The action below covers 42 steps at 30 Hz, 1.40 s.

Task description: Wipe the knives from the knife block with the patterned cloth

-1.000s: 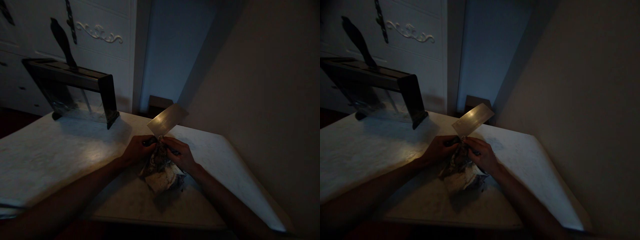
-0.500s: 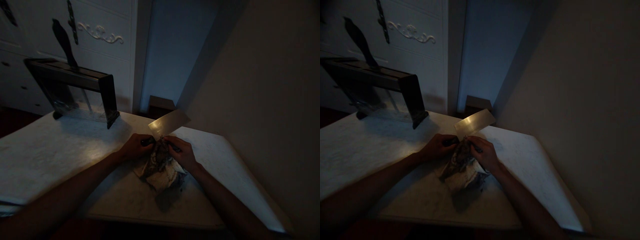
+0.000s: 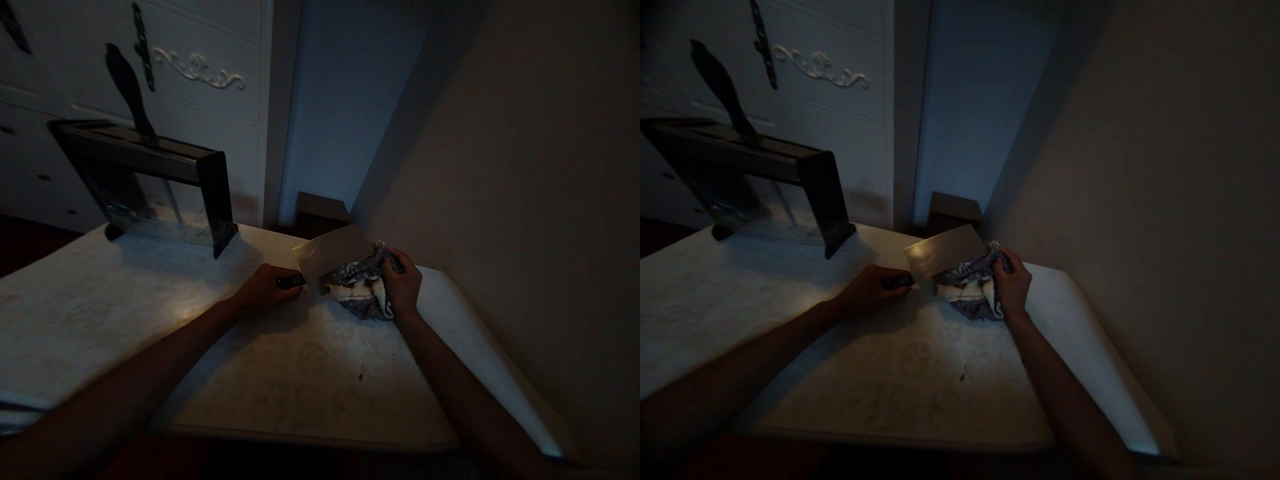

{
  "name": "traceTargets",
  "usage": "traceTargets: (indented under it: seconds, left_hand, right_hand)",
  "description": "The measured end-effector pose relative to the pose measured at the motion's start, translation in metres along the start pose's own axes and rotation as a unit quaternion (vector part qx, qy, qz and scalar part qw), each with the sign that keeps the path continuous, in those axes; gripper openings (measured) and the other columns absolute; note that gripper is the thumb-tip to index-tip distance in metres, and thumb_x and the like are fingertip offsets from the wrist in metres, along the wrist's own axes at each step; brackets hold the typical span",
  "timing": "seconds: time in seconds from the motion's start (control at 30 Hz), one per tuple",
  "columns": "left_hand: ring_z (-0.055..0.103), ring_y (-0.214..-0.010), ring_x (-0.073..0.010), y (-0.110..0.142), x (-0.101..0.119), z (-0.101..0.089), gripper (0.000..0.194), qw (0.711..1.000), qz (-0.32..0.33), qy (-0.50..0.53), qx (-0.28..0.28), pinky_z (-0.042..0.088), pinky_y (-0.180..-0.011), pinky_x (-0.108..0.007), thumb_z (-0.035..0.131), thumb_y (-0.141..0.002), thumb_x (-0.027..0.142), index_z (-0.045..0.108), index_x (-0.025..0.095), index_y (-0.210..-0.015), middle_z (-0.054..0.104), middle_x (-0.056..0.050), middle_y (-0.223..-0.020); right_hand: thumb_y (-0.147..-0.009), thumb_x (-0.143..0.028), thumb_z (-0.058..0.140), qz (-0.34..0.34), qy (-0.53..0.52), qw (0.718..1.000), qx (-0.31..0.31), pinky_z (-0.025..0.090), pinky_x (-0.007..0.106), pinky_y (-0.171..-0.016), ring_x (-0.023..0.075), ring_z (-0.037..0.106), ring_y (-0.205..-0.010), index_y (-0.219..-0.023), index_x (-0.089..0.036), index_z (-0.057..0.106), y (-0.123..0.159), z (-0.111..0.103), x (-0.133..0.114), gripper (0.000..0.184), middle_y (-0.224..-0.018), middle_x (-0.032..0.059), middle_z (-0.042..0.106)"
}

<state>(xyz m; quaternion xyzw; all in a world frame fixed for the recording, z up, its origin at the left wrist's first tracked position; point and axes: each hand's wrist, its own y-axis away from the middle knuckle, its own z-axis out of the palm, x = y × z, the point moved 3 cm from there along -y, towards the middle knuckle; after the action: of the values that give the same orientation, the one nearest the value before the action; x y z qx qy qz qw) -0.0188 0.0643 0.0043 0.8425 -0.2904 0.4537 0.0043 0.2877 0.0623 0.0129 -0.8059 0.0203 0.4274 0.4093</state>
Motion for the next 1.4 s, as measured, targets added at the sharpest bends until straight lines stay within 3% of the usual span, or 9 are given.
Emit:
traceTargets:
  seconds: [0.1, 0.33, 0.43, 0.57, 0.73, 0.87, 1.0, 1.2, 1.4]
  left_hand:
    - [0.055, -0.059, -0.0127, 0.0, 0.002, 0.003, 0.029, 0.999, 0.009, -0.038, -0.018, 0.036, -0.057, -0.023, 0.055, -0.082, 0.036, 0.075, 0.016, -0.086, 0.065, 0.0, -0.066]
    - [0.064, -0.075, -0.0225, 0.001, 0.001, 0.003, 0.027, 0.982, -0.037, -0.181, 0.033, 0.039, -0.065, -0.029, 0.055, -0.084, 0.035, 0.073, 0.019, -0.099, 0.072, -0.009, -0.086]
    - [0.065, -0.081, -0.0242, 0.003, 0.002, 0.002, 0.031, 0.957, -0.066, -0.277, 0.049, 0.041, -0.067, -0.031, 0.051, -0.089, 0.036, 0.068, 0.021, -0.109, 0.072, -0.009, -0.094]
    - [0.066, -0.086, -0.0232, 0.004, 0.006, 0.002, 0.033, 0.936, -0.095, -0.335, 0.059, 0.042, -0.068, -0.031, 0.049, -0.092, 0.039, 0.063, 0.024, -0.118, 0.071, -0.007, -0.102]
    - [0.066, -0.086, -0.0232, 0.004, 0.012, 0.008, 0.033, 0.932, -0.108, -0.339, 0.066, 0.042, -0.066, -0.031, 0.049, -0.093, 0.041, 0.062, 0.026, -0.12, 0.07, -0.005, -0.106]
    - [0.067, -0.086, -0.0218, 0.004, 0.017, 0.017, 0.031, 0.939, -0.099, -0.323, 0.068, 0.042, -0.066, -0.031, 0.049, -0.092, 0.031, 0.062, 0.028, -0.12, 0.07, -0.003, -0.106]
    - [0.066, -0.088, -0.0221, 0.004, 0.019, 0.021, 0.029, 0.948, -0.1, -0.295, 0.072, 0.043, -0.068, -0.031, 0.049, -0.091, 0.026, 0.063, 0.026, -0.117, 0.07, -0.003, -0.103]
    - [0.063, -0.086, -0.0206, 0.005, 0.02, 0.023, 0.027, 0.959, -0.103, -0.251, 0.08, 0.045, -0.07, -0.03, 0.044, -0.092, 0.02, 0.063, 0.022, -0.112, 0.064, -0.006, -0.098]
    - [0.061, -0.088, -0.0196, 0.006, 0.019, 0.028, 0.032, 0.977, -0.068, -0.168, 0.11, 0.048, -0.08, -0.03, 0.048, -0.088, 0.017, 0.063, 0.02, -0.117, 0.06, -0.007, -0.1]
  right_hand:
    - [-0.077, -0.031, 0.063, 0.028, -0.005, 0.999, 0.02, 0.052, 0.035, -0.085, 0.0216, 0.068, -0.09, -0.105, -0.016, 0.073, -0.008, -0.006, 0.008, 0.033, -0.101, 0.0081, 0.074]
    - [-0.075, -0.031, 0.062, 0.049, -0.004, 0.997, 0.058, 0.052, 0.036, -0.084, 0.0218, 0.067, -0.088, -0.104, -0.015, 0.072, -0.011, -0.017, -0.001, 0.034, -0.098, 0.0076, 0.073]
    - [-0.076, -0.028, 0.061, -0.008, 0.011, 0.999, 0.049, 0.053, 0.037, -0.085, 0.0212, 0.067, -0.089, -0.103, -0.017, 0.072, -0.007, -0.017, -0.014, 0.032, -0.098, 0.0058, 0.074]
    - [-0.081, -0.023, 0.061, -0.17, 0.031, 0.985, -0.012, 0.054, 0.04, -0.09, 0.0224, 0.068, -0.098, -0.109, -0.02, 0.07, 0.008, -0.009, -0.038, 0.03, -0.108, 0.0063, 0.073]
    - [-0.087, -0.015, 0.058, -0.356, 0.022, 0.926, -0.124, 0.054, 0.043, -0.095, 0.0231, 0.064, -0.111, -0.127, -0.027, 0.06, 0.039, 0.012, -0.075, 0.042, -0.121, 0.008, 0.068]
    - [-0.089, -0.018, 0.059, -0.414, 0.045, 0.888, -0.196, 0.054, 0.044, -0.094, 0.0241, 0.061, -0.117, -0.132, -0.026, 0.055, 0.058, 0.031, -0.096, 0.044, -0.127, 0.0109, 0.065]
    - [-0.091, -0.02, 0.058, -0.469, 0.071, 0.853, -0.217, 0.053, 0.042, -0.092, 0.0238, 0.061, -0.113, -0.127, -0.021, 0.06, 0.065, 0.039, -0.105, 0.036, -0.122, 0.0102, 0.068]
    - [-0.093, -0.018, 0.054, -0.503, 0.1, 0.817, -0.264, 0.052, 0.04, -0.091, 0.0238, 0.058, -0.112, -0.129, -0.017, 0.06, 0.069, 0.044, -0.108, 0.037, -0.129, 0.0063, 0.066]
    - [-0.093, -0.02, 0.054, -0.498, 0.18, 0.819, -0.221, 0.051, 0.041, -0.087, 0.0255, 0.056, -0.108, -0.129, -0.011, 0.06, 0.075, 0.046, -0.108, 0.037, -0.133, 0.0095, 0.063]
